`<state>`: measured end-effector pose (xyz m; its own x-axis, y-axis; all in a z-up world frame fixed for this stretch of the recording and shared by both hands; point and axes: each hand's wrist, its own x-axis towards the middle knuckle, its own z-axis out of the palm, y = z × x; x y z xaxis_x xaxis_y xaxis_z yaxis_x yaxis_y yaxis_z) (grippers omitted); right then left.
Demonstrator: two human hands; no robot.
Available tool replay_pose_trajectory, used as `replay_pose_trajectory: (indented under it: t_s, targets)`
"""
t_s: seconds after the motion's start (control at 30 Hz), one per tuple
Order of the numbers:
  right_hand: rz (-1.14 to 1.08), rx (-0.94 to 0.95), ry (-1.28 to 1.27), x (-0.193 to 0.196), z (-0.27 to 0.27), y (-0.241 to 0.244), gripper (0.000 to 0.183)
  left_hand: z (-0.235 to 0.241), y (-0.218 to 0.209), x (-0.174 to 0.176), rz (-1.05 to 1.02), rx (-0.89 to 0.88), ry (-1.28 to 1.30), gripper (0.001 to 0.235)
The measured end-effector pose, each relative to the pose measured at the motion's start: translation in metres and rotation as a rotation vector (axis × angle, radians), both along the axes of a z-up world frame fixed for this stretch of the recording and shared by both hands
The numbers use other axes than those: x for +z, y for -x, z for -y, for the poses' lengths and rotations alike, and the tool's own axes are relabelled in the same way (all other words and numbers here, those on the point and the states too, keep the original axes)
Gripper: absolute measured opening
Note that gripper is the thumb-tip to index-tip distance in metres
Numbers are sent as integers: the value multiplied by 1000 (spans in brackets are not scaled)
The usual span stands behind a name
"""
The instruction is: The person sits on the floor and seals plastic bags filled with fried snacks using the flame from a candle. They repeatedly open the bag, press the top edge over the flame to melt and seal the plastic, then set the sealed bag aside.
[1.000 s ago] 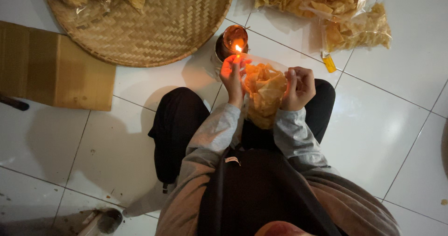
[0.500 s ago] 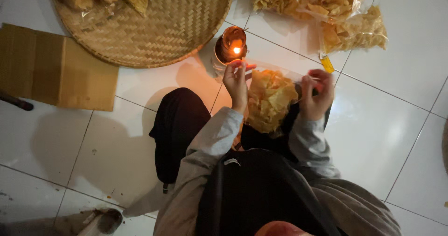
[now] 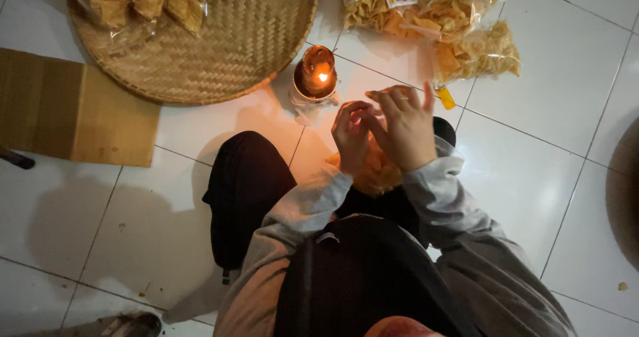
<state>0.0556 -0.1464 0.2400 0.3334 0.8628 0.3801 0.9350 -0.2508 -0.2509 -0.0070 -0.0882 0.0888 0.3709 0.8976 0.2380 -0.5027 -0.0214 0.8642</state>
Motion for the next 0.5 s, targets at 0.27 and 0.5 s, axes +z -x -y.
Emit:
replay_pose_trajectory:
  t_s: [0.27, 0.5]
  targets:
    - [-59, -78, -166, -15, 29, -13, 10, 3, 9, 5, 66, -99, 156, 9]
    - [-200, -169, -142, -8, 91, -14, 9, 2, 10, 10, 78, -114, 224, 10]
